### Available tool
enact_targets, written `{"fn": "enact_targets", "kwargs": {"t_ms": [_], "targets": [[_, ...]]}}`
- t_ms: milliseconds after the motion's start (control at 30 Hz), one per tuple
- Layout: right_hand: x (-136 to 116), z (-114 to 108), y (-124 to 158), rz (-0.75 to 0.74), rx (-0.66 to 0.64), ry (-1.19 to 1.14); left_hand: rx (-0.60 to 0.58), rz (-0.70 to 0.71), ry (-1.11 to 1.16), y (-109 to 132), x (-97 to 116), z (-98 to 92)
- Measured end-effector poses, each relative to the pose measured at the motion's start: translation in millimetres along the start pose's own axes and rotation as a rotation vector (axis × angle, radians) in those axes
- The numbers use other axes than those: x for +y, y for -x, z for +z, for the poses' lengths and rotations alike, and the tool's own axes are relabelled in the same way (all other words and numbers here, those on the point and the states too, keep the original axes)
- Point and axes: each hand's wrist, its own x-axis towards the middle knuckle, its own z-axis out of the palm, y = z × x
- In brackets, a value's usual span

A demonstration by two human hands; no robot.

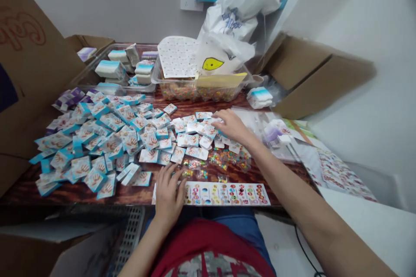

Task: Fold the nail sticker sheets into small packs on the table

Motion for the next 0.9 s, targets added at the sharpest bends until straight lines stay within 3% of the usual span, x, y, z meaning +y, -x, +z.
{"fn": "enact_targets", "kwargs": {"t_ms": [67,167,267,333,433,667,900], "targets": [[-17.6,0.5,38.4,-0.014,-0.012,-0.094,-0.025,0.024,0.031,2.8,3.8,-4.3],[-38.8,13.9,102.2,-0.075,-0.205,-0.134,-0.151,0.101,0.106,9.0,11.3,-7.6],[-48.6,32.4,152.1,-0.081,-0.207,-0.028,-0.289,0.181,0.129,14.4,17.9,-4.2],[-49.9,40.9,170.0,-0.036,-0.210,0.022,-0.332,0.202,0.105,16.3,20.6,0.1],[-47.6,45.2,174.4,0.031,-0.240,0.017,-0.344,0.201,0.078,15.9,22.5,4.3],[-34.8,45.4,145.3,0.043,-0.366,-0.167,-0.360,0.162,0.098,7.4,24.3,3.5],[-33.8,40.6,136.9,-0.019,-0.349,-0.195,-0.301,0.113,0.091,-3.8,26.0,10.9]]}}
